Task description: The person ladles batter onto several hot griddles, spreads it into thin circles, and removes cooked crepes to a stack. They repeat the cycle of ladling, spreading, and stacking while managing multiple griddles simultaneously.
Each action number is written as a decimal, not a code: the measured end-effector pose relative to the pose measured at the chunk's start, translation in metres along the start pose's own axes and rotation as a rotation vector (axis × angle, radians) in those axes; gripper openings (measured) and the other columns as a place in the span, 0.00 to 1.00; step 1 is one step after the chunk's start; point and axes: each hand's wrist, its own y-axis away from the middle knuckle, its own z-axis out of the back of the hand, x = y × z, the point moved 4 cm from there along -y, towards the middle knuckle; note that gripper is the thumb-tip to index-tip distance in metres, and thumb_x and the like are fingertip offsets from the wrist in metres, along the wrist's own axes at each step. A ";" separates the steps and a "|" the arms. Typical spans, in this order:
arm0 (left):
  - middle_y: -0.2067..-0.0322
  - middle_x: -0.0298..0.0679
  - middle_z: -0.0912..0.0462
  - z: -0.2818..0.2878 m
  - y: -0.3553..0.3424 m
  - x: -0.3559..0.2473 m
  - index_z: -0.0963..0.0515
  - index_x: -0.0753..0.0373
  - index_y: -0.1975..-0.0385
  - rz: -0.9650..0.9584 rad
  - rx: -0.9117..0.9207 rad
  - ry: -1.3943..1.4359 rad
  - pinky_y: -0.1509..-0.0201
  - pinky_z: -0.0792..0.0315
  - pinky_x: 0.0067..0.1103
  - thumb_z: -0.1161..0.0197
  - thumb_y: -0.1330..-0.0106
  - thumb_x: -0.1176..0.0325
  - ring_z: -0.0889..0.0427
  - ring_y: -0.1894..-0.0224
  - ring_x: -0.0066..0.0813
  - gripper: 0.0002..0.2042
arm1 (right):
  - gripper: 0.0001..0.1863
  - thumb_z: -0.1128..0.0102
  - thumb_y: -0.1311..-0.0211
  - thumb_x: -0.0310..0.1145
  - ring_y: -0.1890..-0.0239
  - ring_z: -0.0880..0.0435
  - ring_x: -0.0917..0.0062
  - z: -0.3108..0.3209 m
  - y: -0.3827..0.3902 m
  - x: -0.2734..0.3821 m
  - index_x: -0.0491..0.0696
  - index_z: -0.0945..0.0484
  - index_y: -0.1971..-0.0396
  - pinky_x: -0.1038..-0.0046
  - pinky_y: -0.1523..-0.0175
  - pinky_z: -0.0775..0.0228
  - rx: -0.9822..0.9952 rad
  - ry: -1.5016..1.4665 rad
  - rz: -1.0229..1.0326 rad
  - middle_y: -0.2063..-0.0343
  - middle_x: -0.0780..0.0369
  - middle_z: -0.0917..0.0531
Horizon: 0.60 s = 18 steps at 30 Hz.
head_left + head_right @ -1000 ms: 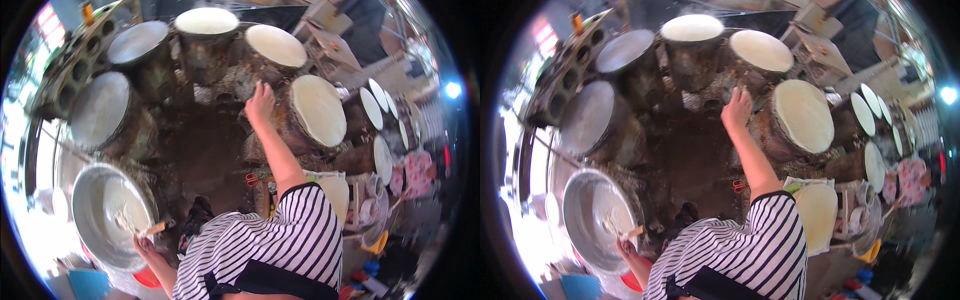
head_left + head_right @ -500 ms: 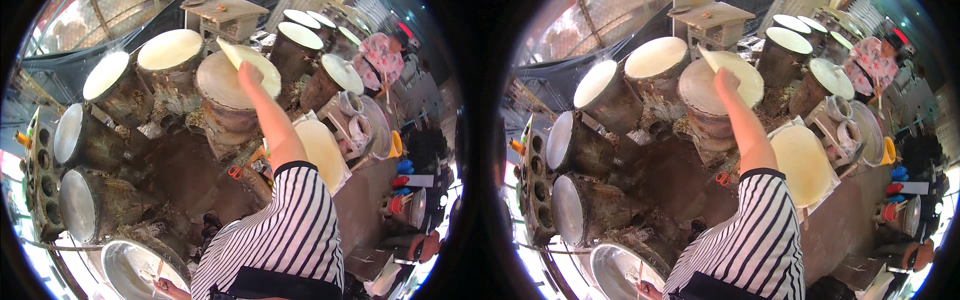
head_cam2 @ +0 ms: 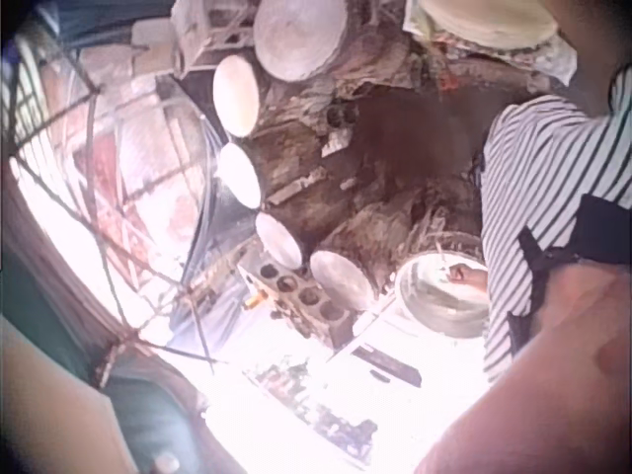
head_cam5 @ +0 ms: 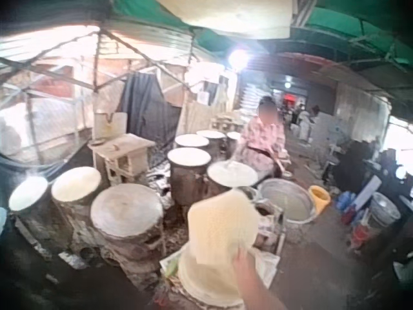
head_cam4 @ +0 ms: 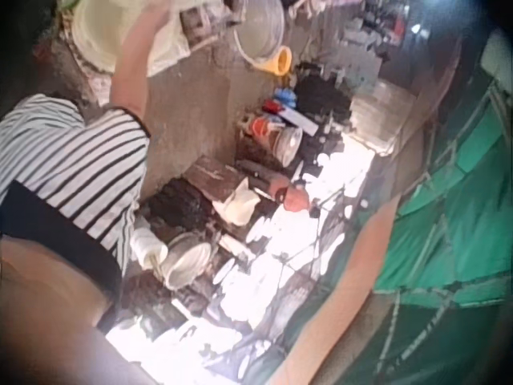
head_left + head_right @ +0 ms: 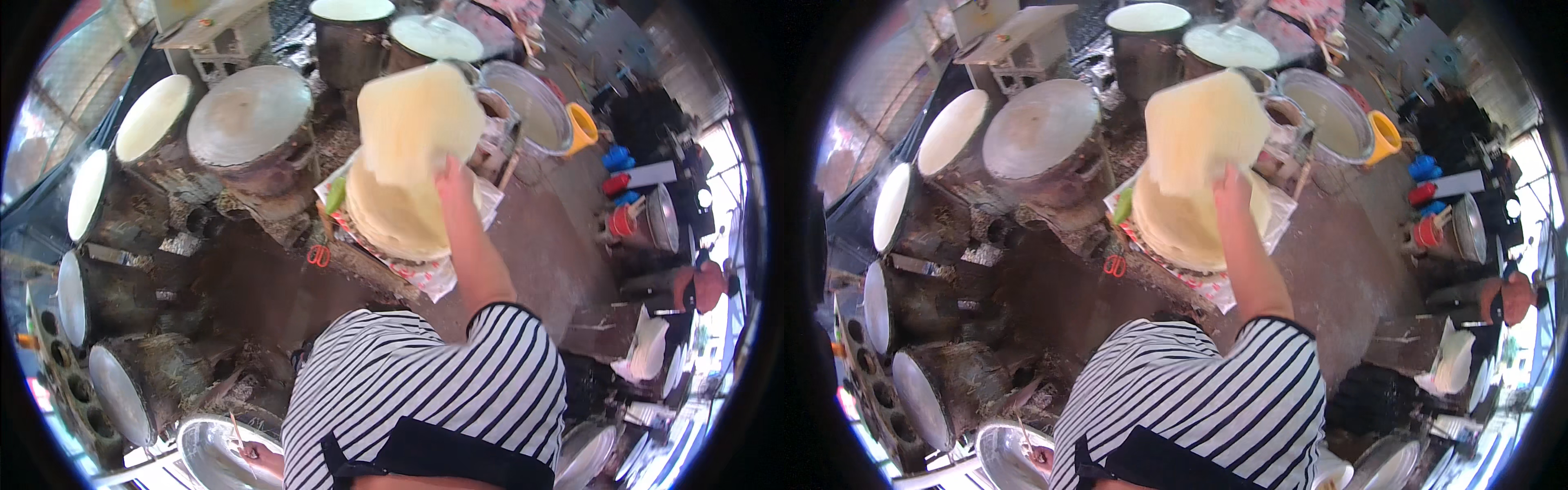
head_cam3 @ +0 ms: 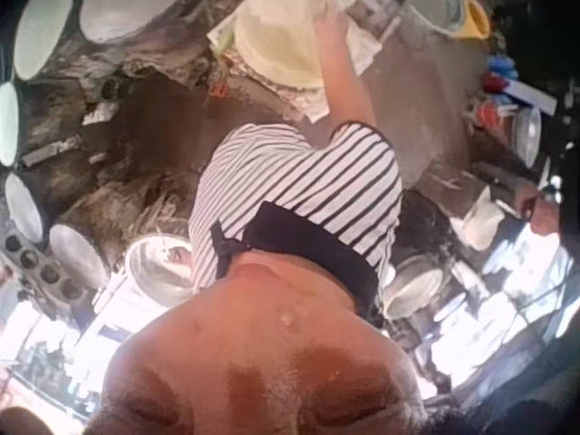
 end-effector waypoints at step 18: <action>0.80 0.32 0.39 0.011 -0.033 0.192 0.40 0.71 0.44 0.719 -0.223 1.660 0.75 0.36 0.12 0.48 0.42 0.81 0.38 0.80 0.18 0.24 | 0.15 0.51 0.38 0.42 0.91 0.30 0.78 -0.010 0.170 -0.152 0.44 0.27 0.75 0.74 0.90 0.42 0.538 -0.588 -1.046 0.89 0.63 0.28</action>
